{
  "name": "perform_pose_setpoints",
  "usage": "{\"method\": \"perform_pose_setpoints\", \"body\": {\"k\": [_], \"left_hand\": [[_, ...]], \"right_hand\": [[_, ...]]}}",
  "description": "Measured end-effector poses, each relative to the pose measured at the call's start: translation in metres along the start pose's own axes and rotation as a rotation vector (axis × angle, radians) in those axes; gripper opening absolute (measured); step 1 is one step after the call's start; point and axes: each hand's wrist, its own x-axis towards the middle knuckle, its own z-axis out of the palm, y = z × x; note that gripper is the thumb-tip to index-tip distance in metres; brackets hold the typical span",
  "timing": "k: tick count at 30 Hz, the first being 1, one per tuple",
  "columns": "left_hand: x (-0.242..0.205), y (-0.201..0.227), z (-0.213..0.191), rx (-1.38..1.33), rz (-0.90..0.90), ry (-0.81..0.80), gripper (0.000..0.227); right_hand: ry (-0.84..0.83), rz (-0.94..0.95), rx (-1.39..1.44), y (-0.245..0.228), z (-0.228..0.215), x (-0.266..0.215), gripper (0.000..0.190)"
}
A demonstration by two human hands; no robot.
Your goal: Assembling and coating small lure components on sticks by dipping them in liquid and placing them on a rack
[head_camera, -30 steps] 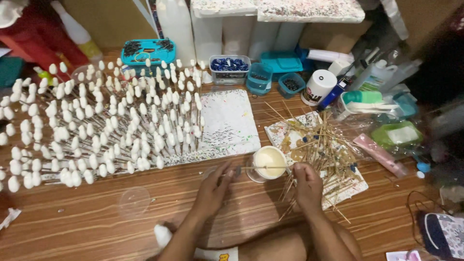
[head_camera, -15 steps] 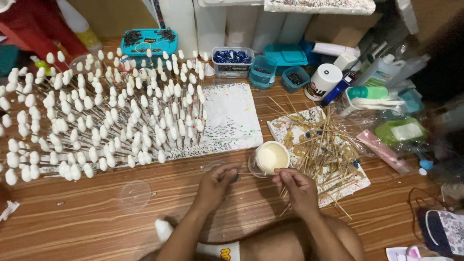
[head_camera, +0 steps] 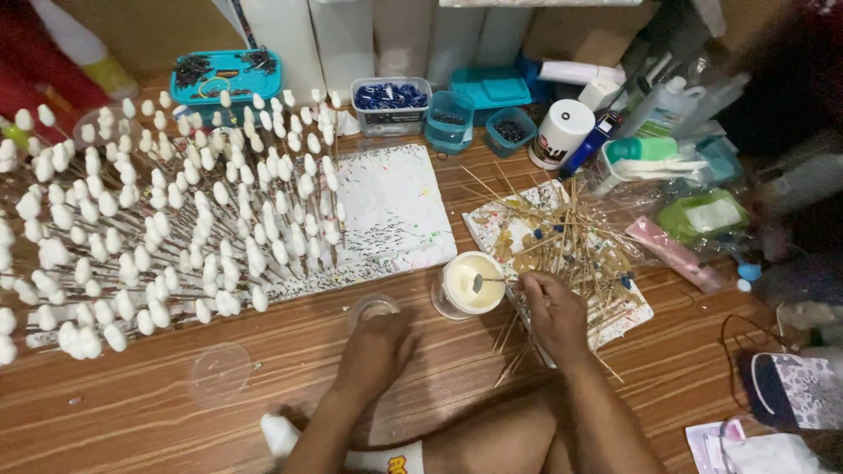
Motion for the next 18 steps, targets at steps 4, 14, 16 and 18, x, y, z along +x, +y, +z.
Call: {"method": "perform_pose_setpoints", "body": {"k": [4,14,16,18], "left_hand": [[-0.001,0.007,-0.009,0.034,0.025,0.044,0.039],[0.006,0.013,-0.023,0.031,0.132,0.129,0.030],[0.005,0.013,-0.023,0.034,0.153,0.130,0.027],[0.004,0.012,-0.023,0.033,0.161,0.140,0.027]], "right_hand": [[-0.011,-0.089,-0.076,-0.001,0.021,0.014,0.027],[-0.177,-0.199,-0.331,0.027,0.057,0.029,0.024],[-0.190,-0.187,-0.303,0.023,0.056,0.028,0.022],[-0.225,-0.209,-0.324,0.020,0.055,0.029,0.026]]}}
